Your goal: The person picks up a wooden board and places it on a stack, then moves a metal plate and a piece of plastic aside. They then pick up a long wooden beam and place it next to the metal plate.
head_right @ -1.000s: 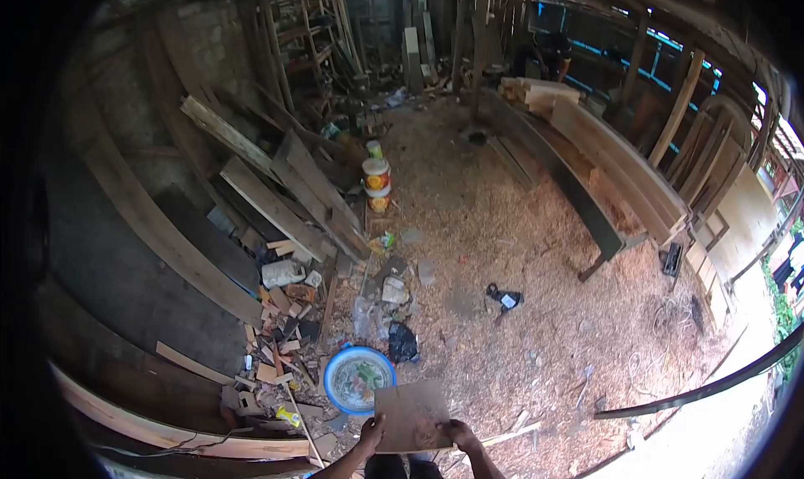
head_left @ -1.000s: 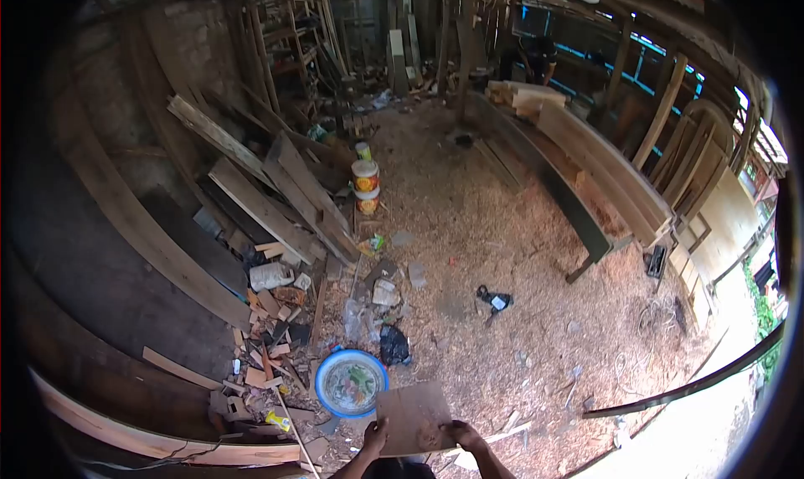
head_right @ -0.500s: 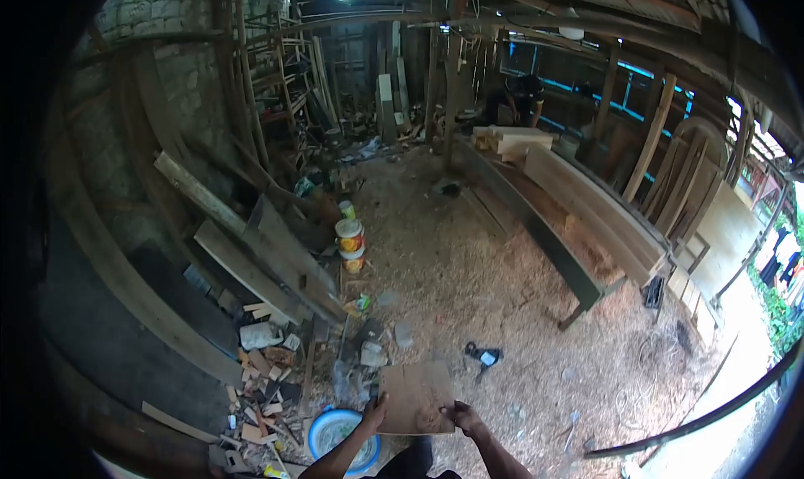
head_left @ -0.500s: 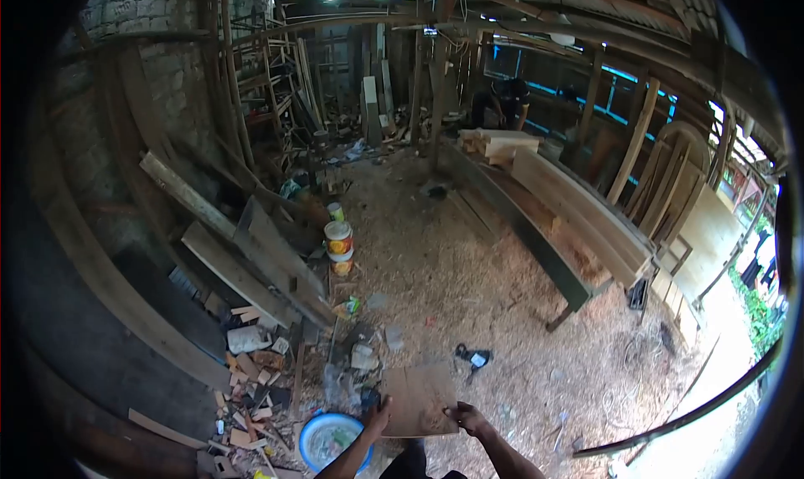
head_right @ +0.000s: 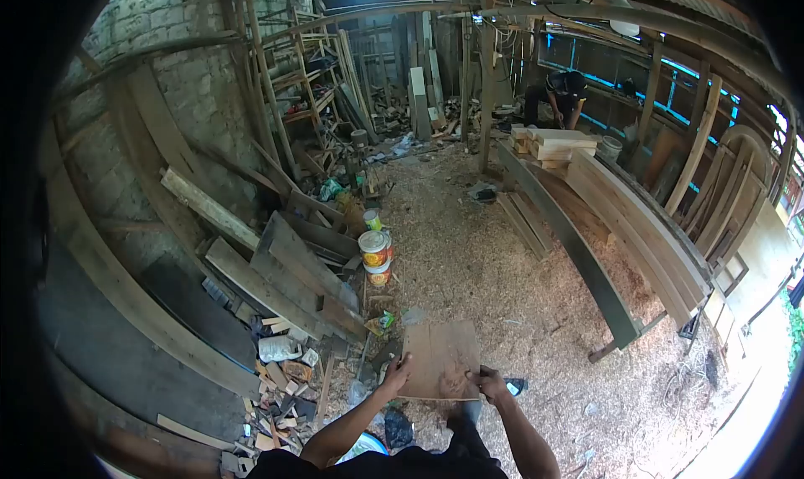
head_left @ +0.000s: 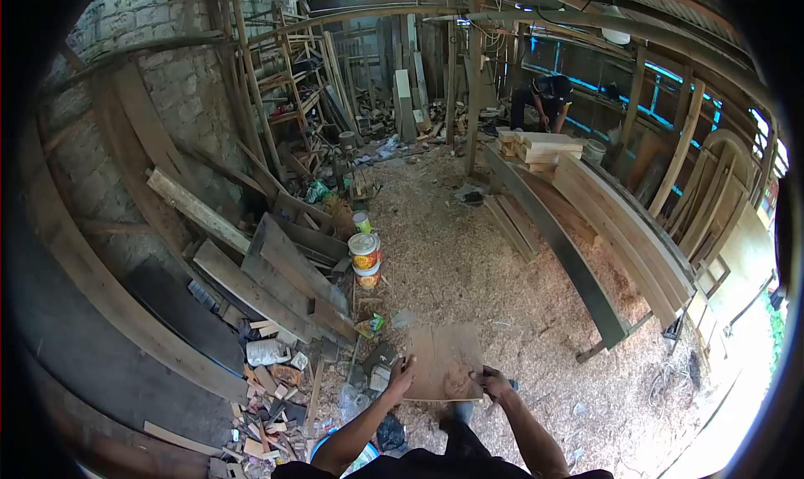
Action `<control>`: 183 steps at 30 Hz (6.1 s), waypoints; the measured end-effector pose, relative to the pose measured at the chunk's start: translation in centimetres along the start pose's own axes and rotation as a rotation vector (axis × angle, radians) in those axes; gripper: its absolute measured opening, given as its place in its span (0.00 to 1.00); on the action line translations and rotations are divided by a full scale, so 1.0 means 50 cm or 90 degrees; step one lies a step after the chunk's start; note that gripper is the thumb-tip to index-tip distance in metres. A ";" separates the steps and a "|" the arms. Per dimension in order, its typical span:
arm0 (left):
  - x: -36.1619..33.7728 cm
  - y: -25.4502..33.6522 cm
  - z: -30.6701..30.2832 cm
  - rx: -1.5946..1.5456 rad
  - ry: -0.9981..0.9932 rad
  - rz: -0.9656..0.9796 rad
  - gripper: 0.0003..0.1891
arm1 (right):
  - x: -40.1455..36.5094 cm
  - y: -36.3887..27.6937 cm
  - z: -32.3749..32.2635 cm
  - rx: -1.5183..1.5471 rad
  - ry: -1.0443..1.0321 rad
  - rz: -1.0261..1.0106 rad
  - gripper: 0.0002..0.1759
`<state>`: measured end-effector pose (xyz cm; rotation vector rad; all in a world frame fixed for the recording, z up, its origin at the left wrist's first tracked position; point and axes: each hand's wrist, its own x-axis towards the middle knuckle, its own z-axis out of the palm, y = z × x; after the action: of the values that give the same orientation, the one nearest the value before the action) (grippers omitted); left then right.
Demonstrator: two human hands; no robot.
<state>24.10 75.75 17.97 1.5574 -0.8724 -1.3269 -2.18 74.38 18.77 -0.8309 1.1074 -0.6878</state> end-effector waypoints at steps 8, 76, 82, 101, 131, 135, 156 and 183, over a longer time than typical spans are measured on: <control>0.361 0.092 0.096 -0.006 0.074 0.007 0.21 | 0.364 -0.207 -0.126 -0.131 -0.027 -0.022 0.20; 3.160 1.055 0.060 -0.251 0.119 0.136 0.29 | 3.069 -1.618 -0.210 -0.077 -0.165 -0.117 0.38; 3.445 1.218 0.033 -0.231 0.121 0.156 0.34 | 3.317 -1.822 -0.178 -0.104 -0.115 -0.140 0.39; 4.100 1.381 -0.214 -0.262 0.322 0.188 0.32 | 4.049 -2.140 0.048 -0.107 -0.253 -0.036 0.42; 5.088 1.750 -0.730 -0.439 0.534 0.154 0.37 | 5.175 -2.669 0.594 -0.355 -0.415 0.027 0.25; 5.164 1.775 -0.830 -0.406 0.586 0.174 0.36 | 5.271 -2.732 0.705 -0.287 -0.499 0.104 0.29; 5.464 1.781 -1.020 -0.584 0.897 -0.082 0.31 | 5.767 -2.739 1.115 -0.545 -0.713 0.336 0.19; 5.778 1.000 -1.258 -0.420 0.836 -0.340 0.18 | 6.317 -1.978 1.196 -0.907 -0.815 0.086 0.28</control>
<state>139.64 -195.41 -37.25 1.6718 0.7537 -0.5124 144.57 -223.08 -36.86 -1.9361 0.2596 0.9112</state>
